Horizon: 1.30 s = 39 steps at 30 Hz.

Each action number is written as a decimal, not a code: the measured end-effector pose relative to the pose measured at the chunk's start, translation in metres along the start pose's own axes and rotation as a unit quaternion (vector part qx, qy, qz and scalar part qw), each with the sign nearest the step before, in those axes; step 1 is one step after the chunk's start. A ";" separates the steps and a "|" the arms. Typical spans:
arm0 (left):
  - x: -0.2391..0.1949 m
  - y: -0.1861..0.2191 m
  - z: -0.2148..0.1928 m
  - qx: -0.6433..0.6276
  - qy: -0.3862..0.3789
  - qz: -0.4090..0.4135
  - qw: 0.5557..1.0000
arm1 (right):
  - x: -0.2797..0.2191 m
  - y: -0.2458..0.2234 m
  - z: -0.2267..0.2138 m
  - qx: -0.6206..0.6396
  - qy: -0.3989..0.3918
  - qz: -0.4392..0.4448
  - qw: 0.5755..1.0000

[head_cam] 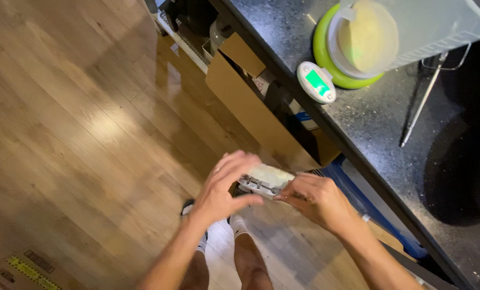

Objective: The person pours water from a measuring jug into a pot containing a white liquid and whisks it. They then retrieve a plastic bag of yellow paste, open it, and pour some into a measuring jug placed on a scale. The person moves between the sink and a prep counter with multiple bowls and eggs.

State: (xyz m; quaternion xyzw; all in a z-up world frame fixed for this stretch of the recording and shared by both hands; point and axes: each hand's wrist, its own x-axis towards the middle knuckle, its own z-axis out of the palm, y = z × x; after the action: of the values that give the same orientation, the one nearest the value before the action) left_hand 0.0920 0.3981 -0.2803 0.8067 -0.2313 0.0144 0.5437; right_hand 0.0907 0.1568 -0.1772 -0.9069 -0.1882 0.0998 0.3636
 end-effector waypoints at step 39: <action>-0.008 0.014 0.132 -0.431 -0.003 -0.599 0.675 | -0.005 0.169 0.104 -0.026 0.077 0.577 0.813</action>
State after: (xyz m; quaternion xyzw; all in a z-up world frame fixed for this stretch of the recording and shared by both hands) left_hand 0.0491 0.2806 -0.3242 0.4486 0.3189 -0.4184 0.7225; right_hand 0.0989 0.1072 -0.3688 -0.8629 0.3957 0.2157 0.2285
